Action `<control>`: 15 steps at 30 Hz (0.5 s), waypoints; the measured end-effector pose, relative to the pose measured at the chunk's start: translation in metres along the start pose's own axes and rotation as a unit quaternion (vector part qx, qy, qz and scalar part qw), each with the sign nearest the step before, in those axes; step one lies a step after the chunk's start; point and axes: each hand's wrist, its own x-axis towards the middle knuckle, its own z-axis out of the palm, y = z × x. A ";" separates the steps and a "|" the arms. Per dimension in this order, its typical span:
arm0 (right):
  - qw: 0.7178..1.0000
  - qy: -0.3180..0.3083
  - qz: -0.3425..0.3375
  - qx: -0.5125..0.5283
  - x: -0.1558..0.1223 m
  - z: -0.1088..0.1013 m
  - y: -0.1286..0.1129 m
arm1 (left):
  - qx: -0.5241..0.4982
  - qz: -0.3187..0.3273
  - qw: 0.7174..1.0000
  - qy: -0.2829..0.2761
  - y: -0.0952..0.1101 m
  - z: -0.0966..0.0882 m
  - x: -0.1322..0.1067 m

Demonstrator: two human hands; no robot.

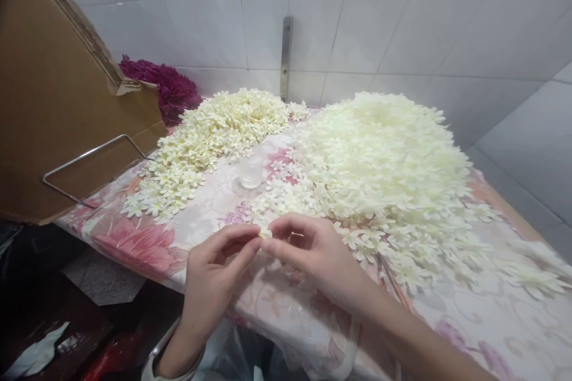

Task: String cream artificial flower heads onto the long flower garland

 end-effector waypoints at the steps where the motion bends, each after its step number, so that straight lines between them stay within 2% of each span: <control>1: 1.000 -0.002 0.002 -0.002 -0.001 0.000 0.000 | 0.005 0.002 1.000 0.004 0.000 0.000 0.000; 6: 0.999 -0.025 0.034 -0.011 -0.003 -0.002 0.002 | 0.021 -0.004 0.999 0.033 -0.001 -0.001 0.000; 15: 0.999 -0.018 0.040 0.013 -0.001 -0.002 0.003 | 0.024 0.000 0.999 0.024 -0.003 -0.001 -0.001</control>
